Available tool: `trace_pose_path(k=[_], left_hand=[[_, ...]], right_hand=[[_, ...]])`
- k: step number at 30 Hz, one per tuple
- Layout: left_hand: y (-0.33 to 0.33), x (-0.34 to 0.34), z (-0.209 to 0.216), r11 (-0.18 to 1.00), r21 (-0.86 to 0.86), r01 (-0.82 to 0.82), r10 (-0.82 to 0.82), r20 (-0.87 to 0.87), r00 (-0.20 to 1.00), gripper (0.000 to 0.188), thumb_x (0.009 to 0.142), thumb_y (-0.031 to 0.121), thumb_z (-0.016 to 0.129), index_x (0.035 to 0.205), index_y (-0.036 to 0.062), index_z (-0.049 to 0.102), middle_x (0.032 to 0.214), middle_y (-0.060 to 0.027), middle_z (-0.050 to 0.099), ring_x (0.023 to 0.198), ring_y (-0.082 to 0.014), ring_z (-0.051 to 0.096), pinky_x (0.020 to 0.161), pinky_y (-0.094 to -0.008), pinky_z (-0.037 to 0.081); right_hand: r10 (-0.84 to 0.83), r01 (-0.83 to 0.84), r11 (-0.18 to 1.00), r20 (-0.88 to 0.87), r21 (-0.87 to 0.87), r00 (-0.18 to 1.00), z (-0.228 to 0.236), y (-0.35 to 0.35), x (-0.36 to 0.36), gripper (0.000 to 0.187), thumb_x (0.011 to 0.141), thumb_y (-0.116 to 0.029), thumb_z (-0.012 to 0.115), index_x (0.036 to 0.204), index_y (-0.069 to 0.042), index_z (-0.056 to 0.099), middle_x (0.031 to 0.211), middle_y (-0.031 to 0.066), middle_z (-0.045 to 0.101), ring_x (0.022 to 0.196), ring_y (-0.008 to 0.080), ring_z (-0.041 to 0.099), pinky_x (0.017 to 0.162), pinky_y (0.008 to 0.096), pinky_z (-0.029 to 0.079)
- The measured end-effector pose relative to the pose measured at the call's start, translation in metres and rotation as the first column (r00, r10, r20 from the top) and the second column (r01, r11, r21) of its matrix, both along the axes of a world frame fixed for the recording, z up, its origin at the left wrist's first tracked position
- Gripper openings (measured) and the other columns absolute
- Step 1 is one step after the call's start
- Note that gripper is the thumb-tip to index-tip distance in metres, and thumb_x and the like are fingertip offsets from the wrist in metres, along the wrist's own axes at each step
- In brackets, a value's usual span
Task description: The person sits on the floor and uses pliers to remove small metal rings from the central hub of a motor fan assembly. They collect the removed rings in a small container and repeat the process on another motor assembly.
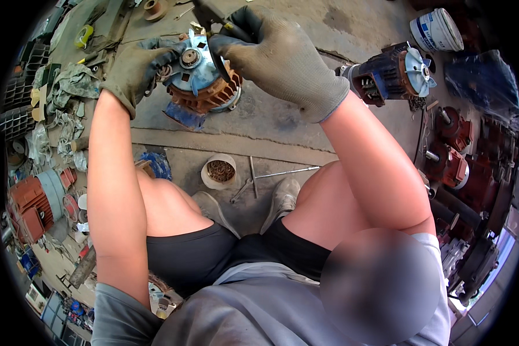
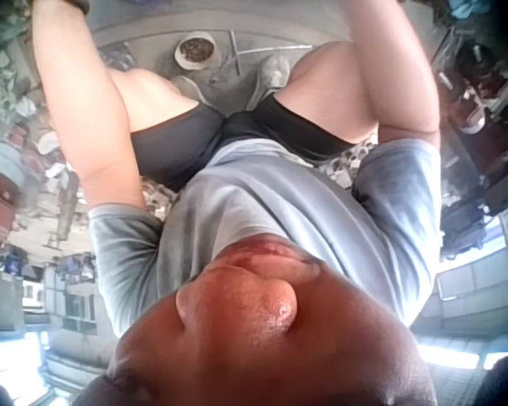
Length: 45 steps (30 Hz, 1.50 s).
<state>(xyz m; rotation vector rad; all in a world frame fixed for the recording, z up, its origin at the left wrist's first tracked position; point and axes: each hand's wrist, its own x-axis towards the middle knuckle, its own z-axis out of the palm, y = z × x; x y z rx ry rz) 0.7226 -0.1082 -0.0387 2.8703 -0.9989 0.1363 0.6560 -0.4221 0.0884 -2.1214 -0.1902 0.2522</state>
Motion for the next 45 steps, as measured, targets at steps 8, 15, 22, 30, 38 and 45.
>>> trace_pose_path(k=[8,15,22,30,38,45], left_hand=[[-0.053,-0.039,0.070,0.706,-0.408,-0.579,0.174,-0.693,0.700,0.022,0.088,0.018,0.081,0.106,0.0068,0.081,0.080,0.0002,0.074,0.064,-0.0070,0.060,0.059,-0.0232,0.045],[-0.076,-0.056,0.075,0.652,-0.396,-0.646,0.273,-0.673,0.688,0.028,0.089,0.029,0.084,0.104,0.0060,0.082,0.074,0.0002,0.073,0.063,-0.0043,0.058,0.056,-0.0214,0.041],[-0.077,-0.055,0.075,0.665,-0.321,-0.674,0.315,-0.697,0.644,0.023,0.090,0.026,0.082,0.102,0.0055,0.082,0.077,-0.0017,0.073,0.065,-0.0067,0.061,0.060,-0.0256,0.048],[-0.074,-0.048,0.062,0.660,-0.367,-0.655,0.227,-0.735,0.640,0.024,0.091,0.021,0.081,0.107,0.0030,0.080,0.081,-0.0001,0.073,0.066,-0.0068,0.060,0.061,-0.0258,0.049],[-0.020,-0.028,0.024,0.819,-0.492,-0.296,-0.004,-0.520,0.854,0.023,0.101,0.022,0.066,0.112,0.0078,0.081,0.081,0.0026,0.070,0.069,-0.0039,0.059,0.058,-0.0217,0.043],[-0.017,-0.022,0.032,0.940,-0.326,0.102,-0.160,-0.155,0.975,0.033,0.094,0.008,0.063,0.123,0.0158,0.076,0.079,-0.0049,0.070,0.064,-0.0150,0.064,0.056,-0.0317,0.049]], right_hand=[[-0.155,0.075,0.937,0.211,0.341,0.965,-0.006,0.026,0.017,0.027,0.088,-0.013,0.081,0.108,-0.001,0.067,0.083,0.0068,0.073,0.073,0.0128,0.064,0.068,0.0335,0.052],[-0.115,0.050,0.985,0.401,0.167,0.909,-0.025,0.035,0.020,0.029,0.087,-0.012,0.079,0.113,-0.003,0.068,0.084,0.0130,0.072,0.072,0.0222,0.068,0.069,0.0366,0.054],[-0.055,0.016,0.996,0.471,0.088,0.881,-0.021,0.041,0.014,0.026,0.087,-0.010,0.078,0.111,-0.003,0.069,0.080,0.0168,0.069,0.071,0.0283,0.069,0.067,0.0386,0.054],[-0.113,0.093,0.993,0.420,0.069,0.901,-0.031,0.040,0.016,0.021,0.086,-0.009,0.078,0.104,-0.001,0.068,0.076,0.0140,0.070,0.067,0.0217,0.068,0.064,0.0376,0.052],[-0.069,0.057,0.997,0.315,0.049,0.947,-0.013,0.040,0.005,0.023,0.086,-0.009,0.080,0.102,0.002,0.069,0.077,0.0141,0.071,0.066,0.0181,0.066,0.063,0.0350,0.052],[0.027,-0.091,0.985,0.389,0.147,0.921,-0.034,0.042,-0.001,0.027,0.086,-0.007,0.080,0.110,0.001,0.071,0.085,0.0123,0.073,0.075,0.0129,0.067,0.069,0.0329,0.054]])
